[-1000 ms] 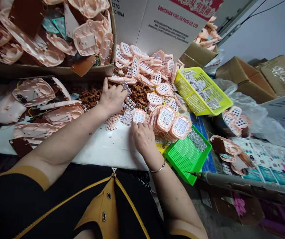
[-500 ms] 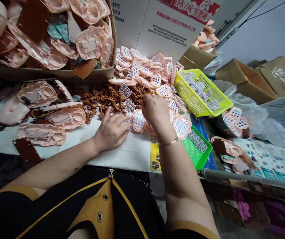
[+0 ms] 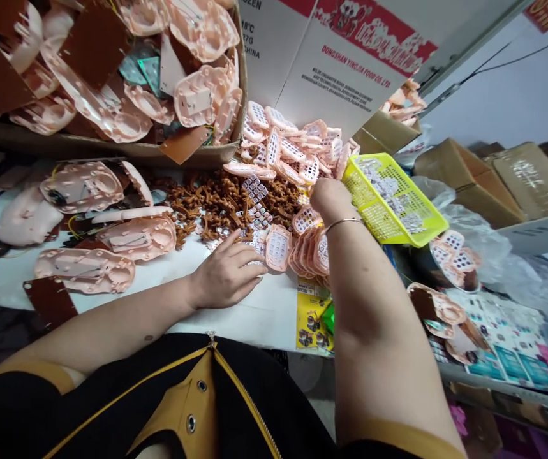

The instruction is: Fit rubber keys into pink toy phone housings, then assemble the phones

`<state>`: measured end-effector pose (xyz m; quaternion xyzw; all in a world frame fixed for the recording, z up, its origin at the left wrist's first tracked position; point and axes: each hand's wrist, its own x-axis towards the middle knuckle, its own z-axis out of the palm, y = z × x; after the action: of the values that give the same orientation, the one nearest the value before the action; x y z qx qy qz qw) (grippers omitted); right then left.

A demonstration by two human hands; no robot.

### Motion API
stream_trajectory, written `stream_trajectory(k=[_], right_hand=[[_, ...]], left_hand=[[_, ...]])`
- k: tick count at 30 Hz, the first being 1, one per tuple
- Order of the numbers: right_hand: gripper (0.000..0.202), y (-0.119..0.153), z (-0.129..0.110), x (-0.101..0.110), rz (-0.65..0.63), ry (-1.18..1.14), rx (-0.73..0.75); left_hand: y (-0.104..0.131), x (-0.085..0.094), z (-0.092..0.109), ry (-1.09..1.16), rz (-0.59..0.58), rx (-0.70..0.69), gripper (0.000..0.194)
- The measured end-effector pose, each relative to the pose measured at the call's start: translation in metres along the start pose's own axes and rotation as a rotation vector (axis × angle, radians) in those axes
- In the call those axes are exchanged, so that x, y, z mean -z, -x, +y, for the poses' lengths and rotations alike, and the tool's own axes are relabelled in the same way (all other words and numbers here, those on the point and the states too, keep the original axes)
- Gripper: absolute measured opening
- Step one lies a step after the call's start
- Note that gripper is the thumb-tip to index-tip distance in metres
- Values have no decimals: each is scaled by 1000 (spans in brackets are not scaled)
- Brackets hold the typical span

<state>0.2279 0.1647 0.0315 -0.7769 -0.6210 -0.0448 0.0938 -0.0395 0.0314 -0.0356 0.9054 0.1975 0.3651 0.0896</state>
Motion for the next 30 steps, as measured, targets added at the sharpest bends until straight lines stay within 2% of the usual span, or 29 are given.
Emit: stream_trajectory(k=[2, 5, 7, 10, 12, 15, 17, 18, 20, 22, 24, 25, 27, 30], right_hand=[[26, 5, 4, 24, 46, 46, -131], [33, 23, 2, 53, 193, -120, -186], [33, 46, -4, 58, 241, -431, -198], [34, 91, -16, 46, 151, -1065, -181], [31, 122, -23, 32, 104, -1320, -161], [31, 159, -35, 15, 47, -1473, -186], [32, 177, -42, 8, 22, -1492, -189], [31, 186, -47, 6, 7, -1479, -165], [29, 204, -56, 4, -54, -1400, -52], [27, 224, -66, 2, -161, -1265, 100], [27, 241, -72, -1, -251, -1118, 226], [28, 247, -72, -2, -274, -1062, 279], [31, 252, -68, -5, -265, -990, 348], [34, 241, -51, -9, -100, -799, 310]], left_hand=[[0, 0, 0, 31, -14, 16, 27], [0, 1, 0, 84, -26, 57, 27], [0, -1, -1, 133, -24, 90, 27], [-2, -7, -1, 274, -3, 194, 23], [-6, -11, -1, 464, 49, 381, 20], [-10, -9, 1, 965, 164, 860, 21], [-8, -2, 4, 1354, 157, 1111, 27], [-4, 3, 6, 1516, 113, 1154, 34], [11, 12, 12, 1756, -45, 1088, 51], [31, 18, 21, 1875, -185, 995, 61], [53, 22, 30, 1911, -282, 957, 57], [63, 23, 34, 1921, -291, 957, 52], [79, 26, 37, 1947, -213, 991, 45], [88, 34, 32, 1938, 86, 1094, 48]])
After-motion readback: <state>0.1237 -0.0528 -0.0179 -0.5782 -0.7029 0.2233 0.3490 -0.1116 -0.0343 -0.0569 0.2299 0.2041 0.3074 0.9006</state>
